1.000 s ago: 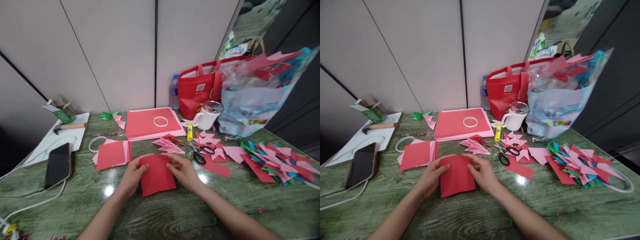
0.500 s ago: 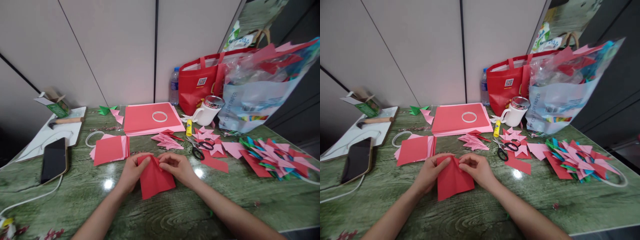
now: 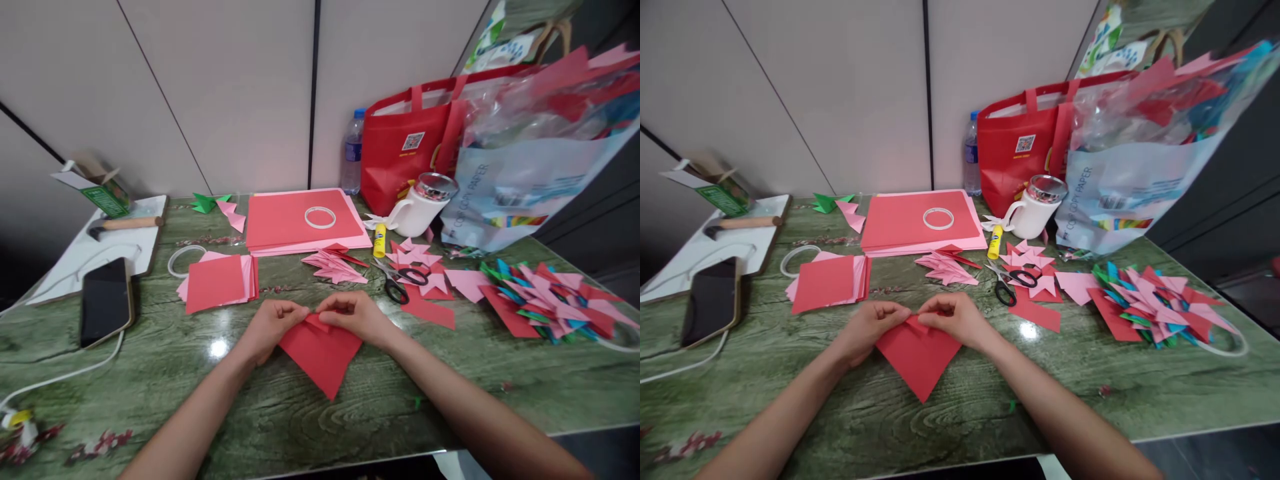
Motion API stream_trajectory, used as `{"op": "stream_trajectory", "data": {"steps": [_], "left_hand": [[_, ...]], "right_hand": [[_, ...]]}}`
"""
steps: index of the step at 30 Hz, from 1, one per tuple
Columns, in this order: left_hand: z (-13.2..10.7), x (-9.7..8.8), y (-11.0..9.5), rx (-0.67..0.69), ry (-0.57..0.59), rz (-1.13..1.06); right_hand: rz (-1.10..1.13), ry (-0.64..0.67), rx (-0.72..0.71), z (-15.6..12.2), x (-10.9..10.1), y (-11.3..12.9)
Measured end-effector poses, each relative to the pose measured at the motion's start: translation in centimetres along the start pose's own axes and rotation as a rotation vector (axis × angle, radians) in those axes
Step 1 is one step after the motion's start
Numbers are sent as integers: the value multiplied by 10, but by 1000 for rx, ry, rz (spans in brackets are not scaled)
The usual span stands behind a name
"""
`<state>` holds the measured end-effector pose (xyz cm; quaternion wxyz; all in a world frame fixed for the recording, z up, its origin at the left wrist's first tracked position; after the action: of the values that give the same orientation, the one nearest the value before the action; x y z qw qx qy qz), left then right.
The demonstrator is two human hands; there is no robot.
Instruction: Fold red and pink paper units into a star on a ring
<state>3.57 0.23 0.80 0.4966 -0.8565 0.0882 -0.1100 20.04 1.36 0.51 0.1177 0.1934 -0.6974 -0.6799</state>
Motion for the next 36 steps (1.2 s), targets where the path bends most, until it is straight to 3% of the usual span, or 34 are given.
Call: {"op": "stream_trajectory", "data": {"steps": [21,30,36], "left_hand": [[6,2,3,23,-40,111],[7,4,5,-1,-35,40],[7,4,5,-13,-39,48]], "right_hand": [[-4,-78,79,-1,-6,-12],[-57,15,35,-1,-7,-6],[-101,-5,28,0,-10,-6]]}}
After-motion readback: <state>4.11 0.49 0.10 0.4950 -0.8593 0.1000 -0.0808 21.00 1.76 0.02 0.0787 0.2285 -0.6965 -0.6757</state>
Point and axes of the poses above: each hand's wrist, its own z-axis towards the middle knuckle, its own x-axis out of the palm, y = z × x, the point moved 3 cm from there along z, towards the middle knuckle, and after that the axes turned 4 degrees about -x, right-handed, at the moved point
